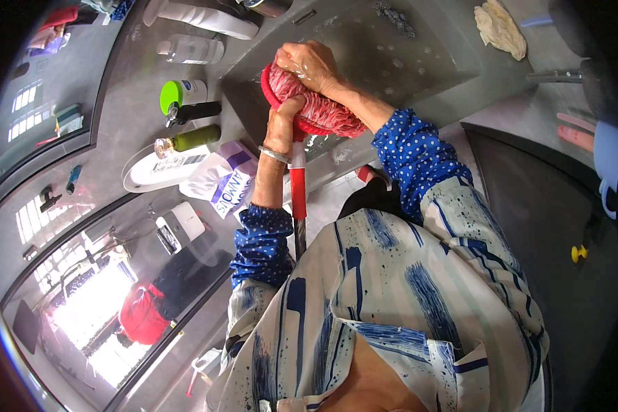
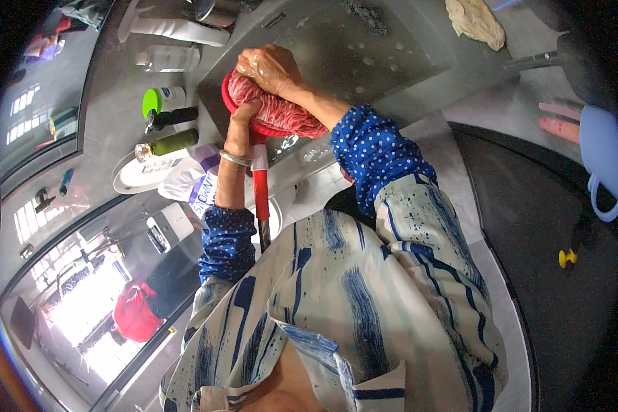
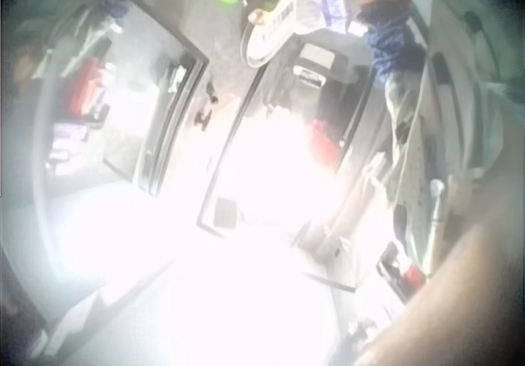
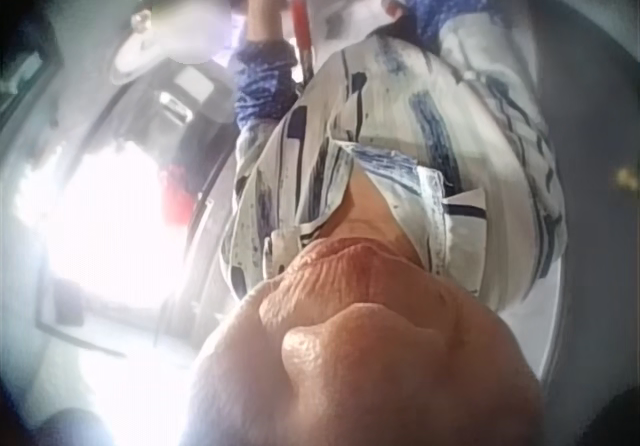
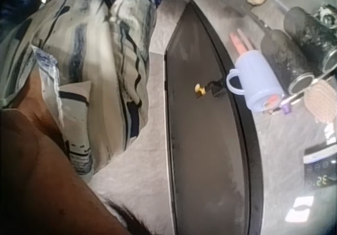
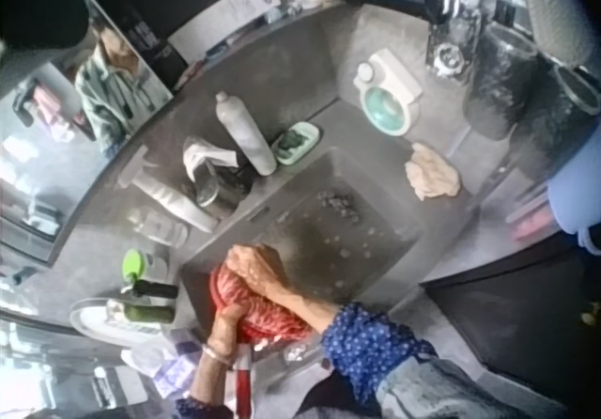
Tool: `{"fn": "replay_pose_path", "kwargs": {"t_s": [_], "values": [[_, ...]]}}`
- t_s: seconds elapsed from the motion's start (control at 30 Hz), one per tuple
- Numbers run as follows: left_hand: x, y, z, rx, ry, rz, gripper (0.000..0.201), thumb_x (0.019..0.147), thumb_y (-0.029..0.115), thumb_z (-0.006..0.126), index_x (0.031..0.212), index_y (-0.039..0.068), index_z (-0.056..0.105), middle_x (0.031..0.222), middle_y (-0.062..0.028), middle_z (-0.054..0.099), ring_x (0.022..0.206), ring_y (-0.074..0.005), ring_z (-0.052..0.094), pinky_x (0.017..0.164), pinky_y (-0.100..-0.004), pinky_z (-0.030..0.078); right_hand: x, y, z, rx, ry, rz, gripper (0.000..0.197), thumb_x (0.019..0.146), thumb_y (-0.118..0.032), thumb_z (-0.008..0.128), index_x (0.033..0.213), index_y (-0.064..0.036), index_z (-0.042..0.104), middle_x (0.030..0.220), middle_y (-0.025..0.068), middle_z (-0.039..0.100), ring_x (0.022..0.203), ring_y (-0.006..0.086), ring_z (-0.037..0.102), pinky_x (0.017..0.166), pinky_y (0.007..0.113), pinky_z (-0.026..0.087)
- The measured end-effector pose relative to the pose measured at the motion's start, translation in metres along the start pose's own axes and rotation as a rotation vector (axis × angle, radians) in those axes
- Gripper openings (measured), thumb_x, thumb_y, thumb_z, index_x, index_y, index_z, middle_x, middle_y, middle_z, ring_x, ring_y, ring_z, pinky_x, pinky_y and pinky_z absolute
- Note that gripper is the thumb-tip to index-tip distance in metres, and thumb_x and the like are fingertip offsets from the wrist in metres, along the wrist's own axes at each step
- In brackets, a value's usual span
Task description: The person uses a long-handled mop to clean bathroom surfaces and then rinses and wrings the mop head in a sink by hand.
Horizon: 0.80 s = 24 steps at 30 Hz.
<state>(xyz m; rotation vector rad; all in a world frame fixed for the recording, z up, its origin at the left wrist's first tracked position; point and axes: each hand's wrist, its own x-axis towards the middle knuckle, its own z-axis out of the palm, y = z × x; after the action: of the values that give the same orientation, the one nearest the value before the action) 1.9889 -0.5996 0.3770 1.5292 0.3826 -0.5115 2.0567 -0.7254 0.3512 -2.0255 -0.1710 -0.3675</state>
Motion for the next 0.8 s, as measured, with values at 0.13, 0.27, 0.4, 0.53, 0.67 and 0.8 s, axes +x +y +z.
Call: {"fn": "replay_pose_path", "kwargs": {"t_s": [0.13,0.27,0.4,0.53,0.67,0.8], "values": [[0.007,0.000,-0.002,0.098,-0.003,-0.019,0.029,0.075,0.032,0.054,0.072,0.004,0.060,0.054,-0.0045,0.053,0.041,-0.0163,0.047,0.039,-0.0276,0.035,-0.002,0.011,0.001,0.112,-0.002,0.135,0.033,0.084,-0.039,0.054,0.081,-0.0071,0.061,0.079,0.0148,0.064,0.076,0.0359,0.061,0.066,0.042,0.048],[0.008,0.000,0.002,0.152,-0.032,-0.016,0.032,0.075,0.034,0.054,0.072,0.003,0.060,0.054,-0.0054,0.053,0.043,-0.0173,0.048,0.041,-0.0293,0.037,0.005,0.047,0.001,0.579,0.175,0.370,0.055,0.078,-0.053,0.058,0.098,-0.0015,0.059,0.102,0.0117,0.062,0.094,0.0226,0.057,0.078,0.036,0.044],[0.010,-0.004,-0.008,0.226,-0.005,-0.008,0.032,0.075,0.032,0.056,0.079,0.001,0.062,0.062,-0.0062,0.057,0.048,-0.0173,0.052,0.044,-0.0295,0.040,0.012,0.038,-0.009,0.782,-0.313,0.412,0.052,0.087,-0.050,0.050,0.089,-0.0005,0.064,0.089,0.0046,0.062,0.085,0.0165,0.054,0.081,0.032,0.042],[0.009,-0.006,-0.012,0.088,0.053,0.017,0.024,0.076,0.024,0.057,0.080,0.001,0.063,0.064,-0.0065,0.059,0.053,-0.0179,0.055,0.049,-0.0307,0.043,-0.008,0.012,-0.010,0.736,-0.238,0.180,0.047,0.088,-0.045,0.050,0.101,-0.0009,0.062,0.099,0.0124,0.063,0.093,0.0228,0.056,0.085,0.034,0.042],[-0.004,0.032,0.008,0.508,-0.017,-0.033,0.028,0.082,0.030,0.052,0.087,0.005,0.063,0.069,-0.0035,0.057,0.058,-0.0142,0.053,0.050,-0.0258,0.040,-0.028,-0.003,-0.011,0.220,0.017,-0.166,0.048,0.083,-0.045,0.057,0.114,-0.0093,0.057,0.115,0.0135,0.052,0.111,0.0314,0.045,0.093,0.040,0.038],[-0.009,0.024,-0.005,0.525,-0.096,0.105,0.029,0.080,0.030,0.050,0.087,0.005,0.062,0.069,-0.0033,0.057,0.054,-0.0141,0.051,0.047,-0.0268,0.040,-0.019,-0.009,0.005,0.224,-0.001,-0.144,0.037,0.080,-0.041,0.062,0.098,-0.0090,0.058,0.099,0.0126,0.053,0.098,0.0321,0.051,0.083,0.041,0.043]]}}
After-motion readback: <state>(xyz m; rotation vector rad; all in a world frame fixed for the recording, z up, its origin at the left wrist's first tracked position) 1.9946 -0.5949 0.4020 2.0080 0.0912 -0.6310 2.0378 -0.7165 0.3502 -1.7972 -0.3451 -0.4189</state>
